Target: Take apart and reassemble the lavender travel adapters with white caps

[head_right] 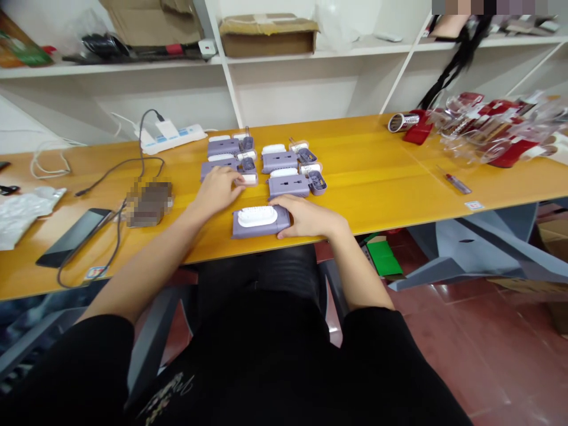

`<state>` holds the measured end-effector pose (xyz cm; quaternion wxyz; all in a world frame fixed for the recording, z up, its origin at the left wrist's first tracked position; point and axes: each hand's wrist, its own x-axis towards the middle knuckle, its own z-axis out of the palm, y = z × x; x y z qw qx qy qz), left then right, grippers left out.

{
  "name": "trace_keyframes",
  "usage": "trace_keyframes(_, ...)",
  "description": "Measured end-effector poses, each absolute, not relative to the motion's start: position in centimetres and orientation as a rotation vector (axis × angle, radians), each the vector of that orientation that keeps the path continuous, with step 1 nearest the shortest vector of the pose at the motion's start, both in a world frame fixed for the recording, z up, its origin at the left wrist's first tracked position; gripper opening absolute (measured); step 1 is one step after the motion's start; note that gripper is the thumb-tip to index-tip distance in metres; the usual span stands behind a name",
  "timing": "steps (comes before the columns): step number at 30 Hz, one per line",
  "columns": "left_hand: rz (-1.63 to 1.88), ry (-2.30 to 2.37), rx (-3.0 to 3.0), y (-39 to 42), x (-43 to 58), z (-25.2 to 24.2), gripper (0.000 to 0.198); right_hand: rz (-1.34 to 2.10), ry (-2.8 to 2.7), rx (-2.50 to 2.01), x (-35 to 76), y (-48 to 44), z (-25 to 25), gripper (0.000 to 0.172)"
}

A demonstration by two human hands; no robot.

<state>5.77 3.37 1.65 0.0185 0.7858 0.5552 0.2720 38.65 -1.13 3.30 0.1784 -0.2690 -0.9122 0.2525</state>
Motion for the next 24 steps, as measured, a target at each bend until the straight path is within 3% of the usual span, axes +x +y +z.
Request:
trace_keyframes(3, 0.893, 1.72, 2.41, 2.3, 5.1, 0.9, 0.003, 0.729, -2.57, -0.757, 38.5, -0.9, 3.2, 0.09)
trace_keyframes(7, 0.846, 1.587, 2.367, 1.3, 4.4, 1.3, 0.012, 0.766, -2.578, -0.75, 39.2, -0.8, 4.0, 0.09)
trace_keyframes(12, 0.912, 1.516, 2.373, 0.9, 4.9, 1.7, 0.017, 0.755, -2.493, -0.712, 39.6, -0.4, 8.0, 0.059)
trace_keyframes(16, 1.044, 1.42, 2.393, 0.8, 5.3, 1.8, 0.038, 0.666, -2.414, -0.76, 36.0, 3.4, 10.7, 0.053)
trace_keyframes(20, 1.016, 1.275, 2.466, 1.2, 5.2, 1.5, 0.052, 0.58, -2.682, -0.812, 31.2, 8.8, 10.5, 0.039)
trace_keyframes(24, 0.975, 1.319, 2.453, 1.6, 5.3, 0.8, 0.057, 0.742, -2.832, -0.857, 28.7, 11.1, 8.7, 0.024)
